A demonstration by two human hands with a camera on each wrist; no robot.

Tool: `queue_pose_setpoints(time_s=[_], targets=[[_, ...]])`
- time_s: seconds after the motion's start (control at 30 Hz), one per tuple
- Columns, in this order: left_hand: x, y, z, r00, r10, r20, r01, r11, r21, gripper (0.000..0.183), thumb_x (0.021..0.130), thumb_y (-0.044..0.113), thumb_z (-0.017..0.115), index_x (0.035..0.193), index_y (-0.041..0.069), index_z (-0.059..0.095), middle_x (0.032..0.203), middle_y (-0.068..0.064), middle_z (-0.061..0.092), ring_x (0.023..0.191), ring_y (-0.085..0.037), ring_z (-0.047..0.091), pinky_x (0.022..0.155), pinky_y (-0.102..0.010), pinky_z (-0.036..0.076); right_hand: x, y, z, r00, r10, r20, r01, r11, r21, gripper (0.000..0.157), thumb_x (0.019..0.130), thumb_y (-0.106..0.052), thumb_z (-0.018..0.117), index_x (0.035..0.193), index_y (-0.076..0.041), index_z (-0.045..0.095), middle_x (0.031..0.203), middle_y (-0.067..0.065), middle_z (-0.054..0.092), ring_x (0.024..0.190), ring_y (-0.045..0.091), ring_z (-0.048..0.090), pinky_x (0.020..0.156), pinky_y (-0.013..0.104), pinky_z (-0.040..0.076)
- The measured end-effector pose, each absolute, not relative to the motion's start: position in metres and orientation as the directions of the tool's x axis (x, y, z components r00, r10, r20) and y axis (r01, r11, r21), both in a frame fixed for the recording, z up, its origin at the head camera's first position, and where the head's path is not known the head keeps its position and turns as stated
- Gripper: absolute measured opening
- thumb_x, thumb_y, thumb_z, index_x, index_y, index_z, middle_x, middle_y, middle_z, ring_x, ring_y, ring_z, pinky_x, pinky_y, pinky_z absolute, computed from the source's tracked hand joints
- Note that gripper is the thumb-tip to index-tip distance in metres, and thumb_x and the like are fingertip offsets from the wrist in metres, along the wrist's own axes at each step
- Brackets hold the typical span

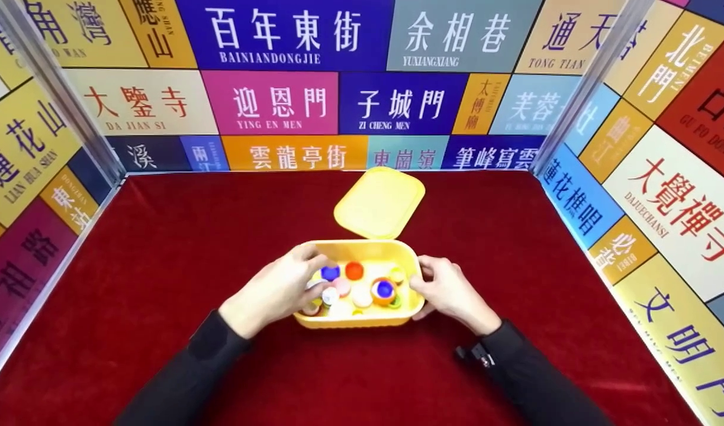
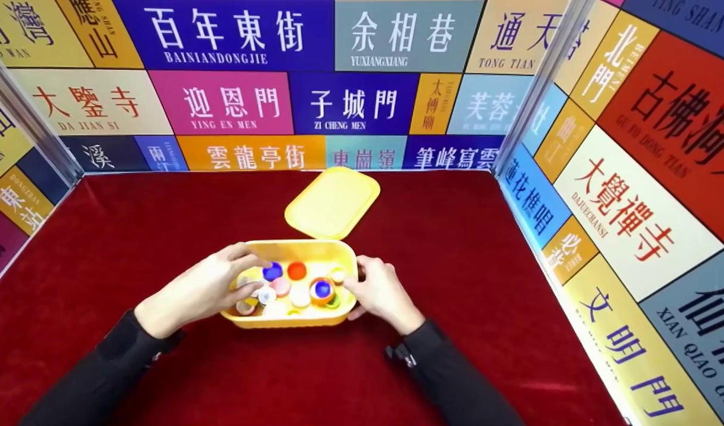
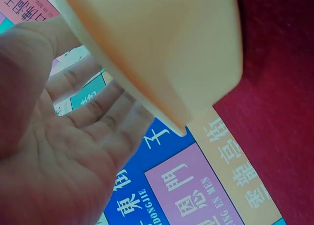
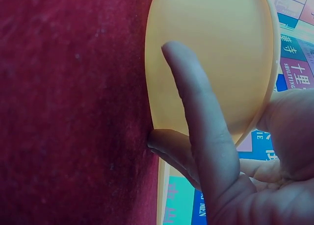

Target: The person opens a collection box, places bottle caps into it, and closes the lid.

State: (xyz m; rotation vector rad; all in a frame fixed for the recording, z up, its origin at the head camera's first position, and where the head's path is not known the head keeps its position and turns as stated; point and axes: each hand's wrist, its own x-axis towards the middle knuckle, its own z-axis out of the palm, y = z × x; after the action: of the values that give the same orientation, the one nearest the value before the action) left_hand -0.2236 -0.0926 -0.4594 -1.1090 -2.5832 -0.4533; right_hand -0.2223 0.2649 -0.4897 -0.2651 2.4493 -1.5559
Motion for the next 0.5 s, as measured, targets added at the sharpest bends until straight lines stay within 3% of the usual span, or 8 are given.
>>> queue_pose_setpoints(time_s=[0.2, 0.5], targets=[[-0.224, -0.104, -0.46, -0.707, 0.585, 0.398, 0.689, 0.697, 0.199, 0.033, 0.103, 0.021, 0.091, 0.132, 0.009, 0.082, 0.129, -0.015, 0.072, 0.105, -0.031, 0.073, 0.088, -0.044, 0.069, -0.223, 0.264, -0.489, -0.959, -0.268, -0.095, -0.028, 0.419, -0.908, 0.047, 0.105, -0.004, 0.06, 0.15, 0.0, 0.071, 0.13, 0.023, 0.085, 0.09, 0.04, 0.089, 0.063, 0.052, 0.072], [-0.219, -0.116, -0.462, -0.81, 0.45, 0.376, 0.569, 0.759, 0.317, 0.051, 0.105, 0.021, 0.088, 0.15, 0.004, 0.071, 0.148, -0.02, 0.066, 0.126, -0.037, 0.07, 0.1, -0.048, 0.07, -0.222, 0.264, -0.488, -0.959, -0.264, -0.099, -0.023, 0.421, -0.907, 0.049, 0.104, -0.004, 0.06, 0.152, 0.0, 0.07, 0.132, 0.023, 0.085, 0.09, 0.04, 0.089, 0.063, 0.052, 0.072]])
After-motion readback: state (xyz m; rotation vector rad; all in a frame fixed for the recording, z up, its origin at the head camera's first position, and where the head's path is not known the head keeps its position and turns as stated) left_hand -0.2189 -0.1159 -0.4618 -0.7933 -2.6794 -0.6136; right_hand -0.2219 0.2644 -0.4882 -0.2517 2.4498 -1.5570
